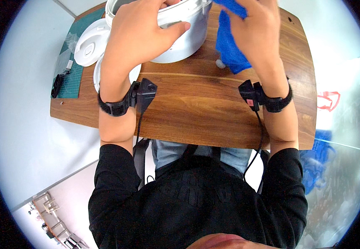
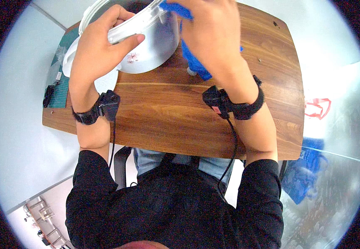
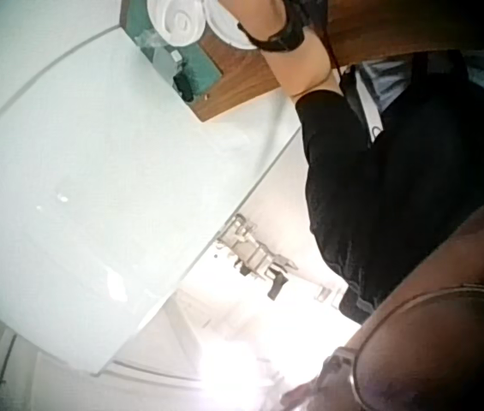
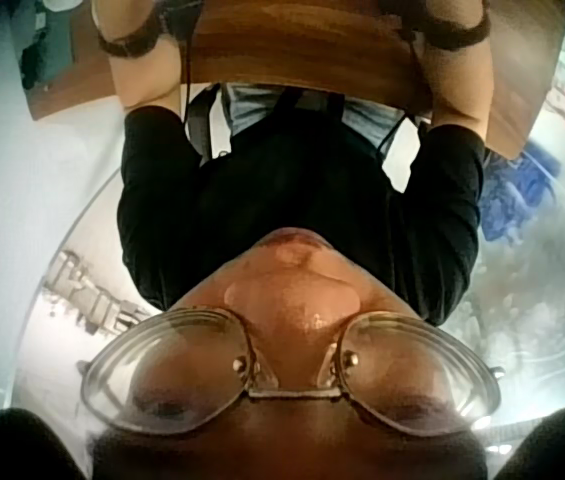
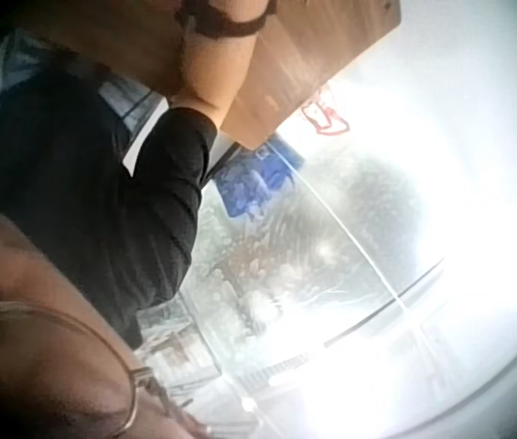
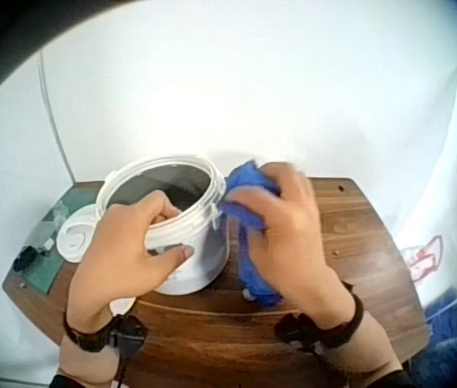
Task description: The person removes the lid of a white rice cooker, then uses a screwdriver to remove several screws from the lid. After removing the screws, the person wipes the exterior of the rice cooker with a blue cloth.
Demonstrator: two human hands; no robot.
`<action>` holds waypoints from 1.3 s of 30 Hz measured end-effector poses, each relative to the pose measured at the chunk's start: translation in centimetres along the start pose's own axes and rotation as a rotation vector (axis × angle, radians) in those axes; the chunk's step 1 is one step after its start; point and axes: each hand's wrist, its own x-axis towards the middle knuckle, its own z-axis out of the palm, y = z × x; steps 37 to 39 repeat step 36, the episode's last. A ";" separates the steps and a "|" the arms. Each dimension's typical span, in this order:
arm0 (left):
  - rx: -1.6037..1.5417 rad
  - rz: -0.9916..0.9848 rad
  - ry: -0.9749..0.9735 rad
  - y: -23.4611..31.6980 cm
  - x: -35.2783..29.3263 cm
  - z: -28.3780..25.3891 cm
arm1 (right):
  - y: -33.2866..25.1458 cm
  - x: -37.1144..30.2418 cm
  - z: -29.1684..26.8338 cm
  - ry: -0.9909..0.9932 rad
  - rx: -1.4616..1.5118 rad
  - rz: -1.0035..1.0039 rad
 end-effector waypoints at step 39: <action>-0.086 -0.028 -0.075 -0.3 -0.2 -0.4 | -0.3 -0.7 1.5 -0.075 0.011 -0.013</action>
